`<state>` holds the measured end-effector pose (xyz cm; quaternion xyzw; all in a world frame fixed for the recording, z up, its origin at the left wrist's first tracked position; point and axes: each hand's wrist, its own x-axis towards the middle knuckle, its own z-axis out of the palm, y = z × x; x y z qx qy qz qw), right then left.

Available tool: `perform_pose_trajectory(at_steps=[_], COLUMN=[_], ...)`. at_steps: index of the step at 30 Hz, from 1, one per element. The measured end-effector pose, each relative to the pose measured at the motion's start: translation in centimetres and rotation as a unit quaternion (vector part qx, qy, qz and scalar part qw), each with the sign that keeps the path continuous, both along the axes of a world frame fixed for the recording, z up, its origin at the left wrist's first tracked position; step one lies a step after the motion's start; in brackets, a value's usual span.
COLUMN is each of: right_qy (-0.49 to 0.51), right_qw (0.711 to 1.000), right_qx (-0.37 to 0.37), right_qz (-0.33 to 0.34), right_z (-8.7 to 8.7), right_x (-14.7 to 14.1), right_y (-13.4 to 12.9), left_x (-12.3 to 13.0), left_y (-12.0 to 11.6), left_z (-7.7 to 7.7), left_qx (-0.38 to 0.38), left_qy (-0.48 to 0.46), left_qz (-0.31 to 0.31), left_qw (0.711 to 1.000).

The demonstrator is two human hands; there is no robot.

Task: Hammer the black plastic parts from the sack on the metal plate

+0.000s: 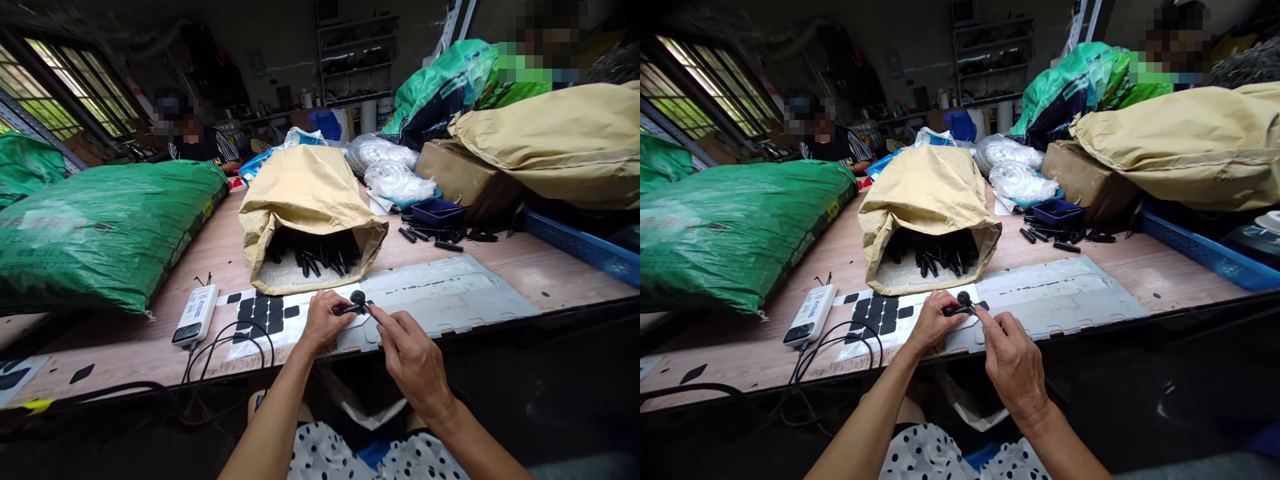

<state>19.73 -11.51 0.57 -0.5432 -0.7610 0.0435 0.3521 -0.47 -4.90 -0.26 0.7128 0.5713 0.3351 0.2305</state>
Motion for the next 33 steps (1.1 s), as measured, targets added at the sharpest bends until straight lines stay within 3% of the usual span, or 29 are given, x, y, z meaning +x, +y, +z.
perform_pose_trajectory(at_steps=[4, 15, 18, 21, 26, 29, 33], right_qy=[-0.067, -0.030, -0.023, -0.059, -0.134, -0.149, -0.158], right_qw=[0.997, 0.999, 0.995, 0.984, 0.964, 0.960, 0.961], right_qx=[-0.027, -0.031, -0.010, -0.027, -0.100, -0.091, -0.063], right_qz=[0.013, -0.029, -0.093, -0.164, -0.205, -0.219, -0.219], right_z=[-0.5, 0.0, 0.8, 1.2, -0.3, -1.5, -2.3], right_x=[0.0, 1.5, 2.8, 4.6, 6.3, 6.0, 5.6], right_y=[0.1, 0.8, 3.1, 7.3, 14.1, 15.6, 15.8], left_x=[0.0, 0.1, 0.2, 0.2, -0.2, -0.3, -0.4], left_y=[0.0, -0.1, -0.1, -0.1, 0.0, 0.0, 0.1], left_z=[0.0, 0.2, 0.3, 0.4, 0.6, 0.8, 0.7], left_qx=[0.000, -0.003, -0.007, -0.018, -0.032, -0.040, -0.044], left_qy=[0.006, 0.001, 0.004, 0.011, 0.019, 0.023, 0.034], left_qz=[0.004, 0.005, 0.005, 0.003, -0.006, -0.014, -0.020], left_qw=[1.000, 1.000, 1.000, 1.000, 0.999, 0.999, 0.998])
